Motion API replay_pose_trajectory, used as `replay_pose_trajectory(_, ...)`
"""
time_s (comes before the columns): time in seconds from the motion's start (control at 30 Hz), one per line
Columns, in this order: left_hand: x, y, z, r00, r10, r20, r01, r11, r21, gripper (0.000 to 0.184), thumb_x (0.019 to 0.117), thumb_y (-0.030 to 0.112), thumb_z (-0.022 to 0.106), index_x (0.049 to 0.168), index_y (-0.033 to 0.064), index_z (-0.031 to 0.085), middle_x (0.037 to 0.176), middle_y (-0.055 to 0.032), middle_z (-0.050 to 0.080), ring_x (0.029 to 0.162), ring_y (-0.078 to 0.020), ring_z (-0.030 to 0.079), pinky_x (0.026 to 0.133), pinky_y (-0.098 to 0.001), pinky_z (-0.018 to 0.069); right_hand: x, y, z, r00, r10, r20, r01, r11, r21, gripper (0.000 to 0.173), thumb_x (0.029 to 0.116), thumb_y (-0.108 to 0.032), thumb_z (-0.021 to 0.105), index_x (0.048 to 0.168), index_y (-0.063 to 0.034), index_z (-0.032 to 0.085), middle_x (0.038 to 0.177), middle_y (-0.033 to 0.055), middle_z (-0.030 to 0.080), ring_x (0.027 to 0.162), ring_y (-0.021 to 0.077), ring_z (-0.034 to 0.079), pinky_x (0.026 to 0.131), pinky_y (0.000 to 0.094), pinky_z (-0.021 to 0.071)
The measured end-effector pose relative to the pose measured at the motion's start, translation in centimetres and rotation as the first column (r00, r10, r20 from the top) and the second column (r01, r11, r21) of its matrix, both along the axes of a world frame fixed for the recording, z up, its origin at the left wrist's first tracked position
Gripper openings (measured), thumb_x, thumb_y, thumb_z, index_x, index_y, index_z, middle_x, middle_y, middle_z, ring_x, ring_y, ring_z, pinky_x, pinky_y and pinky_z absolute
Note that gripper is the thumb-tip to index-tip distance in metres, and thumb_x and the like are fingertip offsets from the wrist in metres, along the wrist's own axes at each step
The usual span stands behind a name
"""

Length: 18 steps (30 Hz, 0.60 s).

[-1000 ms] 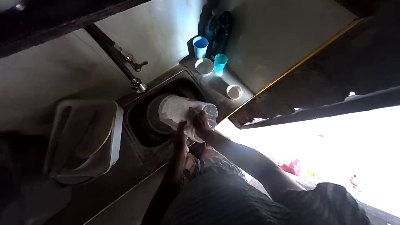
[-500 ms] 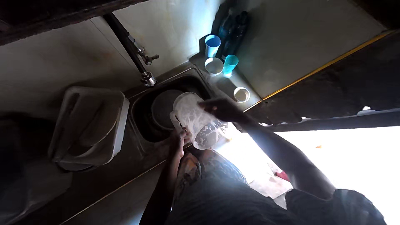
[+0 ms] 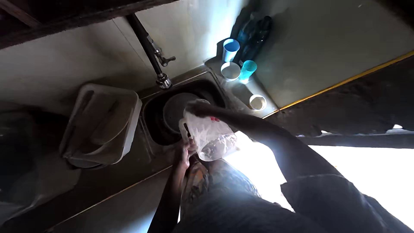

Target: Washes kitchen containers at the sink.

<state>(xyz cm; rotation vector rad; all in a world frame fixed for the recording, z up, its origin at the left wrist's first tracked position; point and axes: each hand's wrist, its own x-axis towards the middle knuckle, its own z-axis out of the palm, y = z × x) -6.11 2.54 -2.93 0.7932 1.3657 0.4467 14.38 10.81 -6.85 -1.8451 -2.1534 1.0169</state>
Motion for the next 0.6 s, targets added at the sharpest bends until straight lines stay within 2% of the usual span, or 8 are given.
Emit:
replay_pose_trajectory(0.1,-0.8,0.1,0.6,0.992,0.073,0.101,-0.069,0.997,-0.043,0.019,0.1055,0.003,0.038,0.108,-0.0011,0.057,0.081,-0.0034,0.062,0.064,-0.0083,0.063,0.060,-0.0232,0.0563,5.3,1.2,0.0,0.942,-0.326,-0.084,0.317,0.943,-0.104,0.034,0.1048,-0.011,0.052,0.135,-0.0012,0.063,0.137,0.0232,0.062,0.129,0.0402,0.058,0.109,0.0593,0.0438)
replay_pose_trajectory(0.2,-1.6,0.8,0.9,0.967,0.147,0.209,-0.122,0.984,-0.131,0.022,0.1049,0.004,0.035,0.097,0.0039,0.055,0.074,-0.0036,0.065,0.062,-0.0113,0.066,0.058,-0.0269,0.0586,8.0,-0.7,3.4,0.684,-0.640,-0.350,0.655,0.750,-0.093,0.031,0.1077,-0.016,0.050,0.129,0.0013,0.064,0.128,0.0216,0.066,0.113,0.0319,0.066,0.098,0.0496,0.0524)
replay_pose_trajectory(0.27,-1.4,1.1,1.4,0.956,0.181,0.233,-0.138,0.972,-0.189,0.020,0.1031,0.003,0.036,0.097,0.0032,0.054,0.075,-0.0066,0.066,0.065,-0.0156,0.068,0.061,-0.0314,0.0613,8.4,-3.7,7.7,0.494,-0.673,-0.550,0.754,0.647,-0.114,0.034,0.1097,-0.024,0.047,0.128,-0.0002,0.064,0.117,0.0167,0.070,0.097,0.0238,0.073,0.085,0.0425,0.0622)
replay_pose_trajectory(0.3,-1.1,1.3,1.6,0.955,0.186,0.230,-0.139,0.969,-0.205,0.019,0.1029,0.003,0.036,0.097,0.0025,0.054,0.076,-0.0080,0.067,0.066,-0.0169,0.069,0.062,-0.0323,0.0618,7.9,-5.9,10.4,0.470,-0.641,-0.607,0.744,0.658,-0.118,0.033,0.1101,-0.021,0.046,0.126,0.0026,0.063,0.108,0.0156,0.070,0.087,0.0207,0.073,0.078,0.0398,0.0637)
replay_pose_trajectory(0.4,0.1,1.1,2.1,0.964,0.154,0.216,-0.111,0.973,-0.200,0.016,0.1034,0.002,0.037,0.101,0.0018,0.053,0.080,-0.0090,0.065,0.068,-0.0176,0.069,0.063,-0.0316,0.0609,5.1,-11.8,13.3,0.663,-0.503,-0.555,0.464,0.857,-0.224,0.026,0.1074,-0.009,0.046,0.119,0.0079,0.063,0.094,0.0141,0.071,0.074,0.0160,0.071,0.070,0.0323,0.0617)
replay_pose_trajectory(0.47,0.9,0.7,2.4,0.966,0.133,0.223,-0.091,0.977,-0.192,0.015,0.1034,0.001,0.038,0.101,0.0009,0.053,0.081,-0.0090,0.064,0.068,-0.0174,0.067,0.063,-0.0310,0.0602,1.9,-13.0,9.1,0.827,-0.354,-0.436,0.248,0.927,-0.283,0.029,0.1082,-0.010,0.047,0.125,0.0050,0.065,0.116,0.0179,0.070,0.099,0.0218,0.070,0.090,0.0370,0.0574)
replay_pose_trajectory(0.53,1.6,0.3,2.4,0.964,0.130,0.233,-0.083,0.976,-0.200,0.015,0.1024,0.000,0.040,0.099,0.0015,0.054,0.080,-0.0086,0.063,0.067,-0.0172,0.067,0.062,-0.0314,0.0601,-2.4,-13.3,2.4,0.915,-0.227,-0.333,0.149,0.958,-0.243,0.036,0.1080,-0.011,0.045,0.136,0.0080,0.058,0.137,0.0264,0.060,0.130,0.0342,0.057,0.114,0.0461,0.0410)
replay_pose_trajectory(0.6,1.8,0.0,2.1,0.972,0.111,0.205,-0.072,0.979,-0.190,0.016,0.1024,0.000,0.040,0.095,0.0027,0.054,0.076,-0.0069,0.062,0.063,-0.0149,0.065,0.059,-0.0293,0.0591,-4.7,-12.4,-1.4,0.976,-0.143,-0.163,0.096,0.959,-0.265,0.040,0.1061,-0.015,0.052,0.138,0.0092,0.055,0.142,0.0300,0.055,0.137,0.0422,0.049,0.117,0.0552,0.0350)
